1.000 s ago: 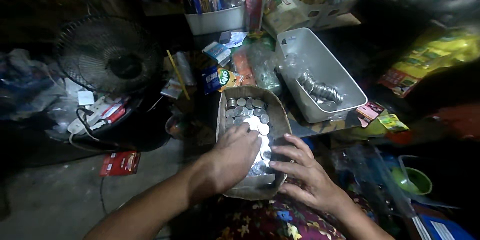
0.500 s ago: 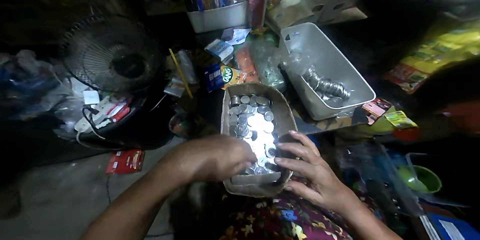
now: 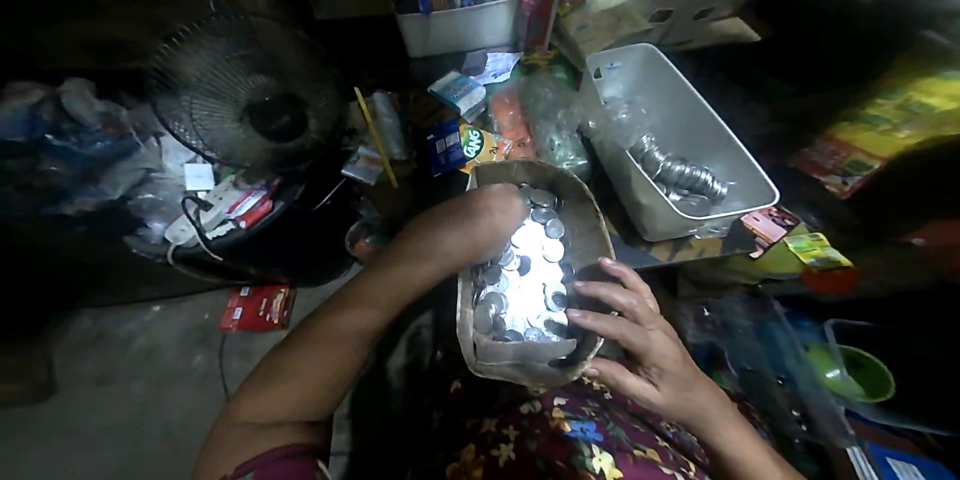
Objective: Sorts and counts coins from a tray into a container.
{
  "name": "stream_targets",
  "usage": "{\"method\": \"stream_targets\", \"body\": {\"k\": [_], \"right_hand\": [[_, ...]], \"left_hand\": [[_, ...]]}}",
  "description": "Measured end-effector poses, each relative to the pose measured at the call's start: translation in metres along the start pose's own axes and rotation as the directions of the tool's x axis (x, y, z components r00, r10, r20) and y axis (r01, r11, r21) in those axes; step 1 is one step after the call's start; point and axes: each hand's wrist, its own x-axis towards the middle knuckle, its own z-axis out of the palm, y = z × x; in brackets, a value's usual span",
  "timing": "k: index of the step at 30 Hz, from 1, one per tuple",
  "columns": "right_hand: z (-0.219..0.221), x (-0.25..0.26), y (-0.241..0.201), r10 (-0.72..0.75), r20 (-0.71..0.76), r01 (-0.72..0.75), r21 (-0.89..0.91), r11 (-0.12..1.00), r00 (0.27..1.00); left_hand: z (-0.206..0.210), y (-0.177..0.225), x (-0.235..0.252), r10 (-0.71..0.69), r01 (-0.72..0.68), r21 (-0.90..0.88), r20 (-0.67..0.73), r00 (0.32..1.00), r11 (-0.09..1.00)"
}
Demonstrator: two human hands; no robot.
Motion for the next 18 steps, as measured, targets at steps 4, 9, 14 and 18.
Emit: {"method": "stream_targets", "body": {"k": [4, 9, 14, 18], "right_hand": [[0.0, 0.0, 0.0, -0.003, -0.003, 0.003, 0.001, 1.0, 1.0], [0.001, 0.001, 0.0, -0.003, -0.006, 0.004, 0.006, 1.0, 1.0], [0.001, 0.0, 0.001, -0.019, -0.007, 0.019, -0.007, 1.0, 1.0], [0.001, 0.0, 0.002, -0.017, -0.007, 0.017, -0.011, 1.0, 1.0]], "left_hand": [[0.003, 0.004, -0.002, -0.037, 0.038, 0.089, -0.012, 0.999, 0.995], [0.01, 0.012, -0.006, -0.081, 0.08, 0.103, 0.012, 0.997, 0.991], [0.031, 0.017, -0.025, 0.036, -0.034, 0.048, -0.029, 0.999, 0.998], [0.03, 0.025, -0.036, 0.059, -0.062, 0.045, 0.068, 0.996, 0.997]]}}
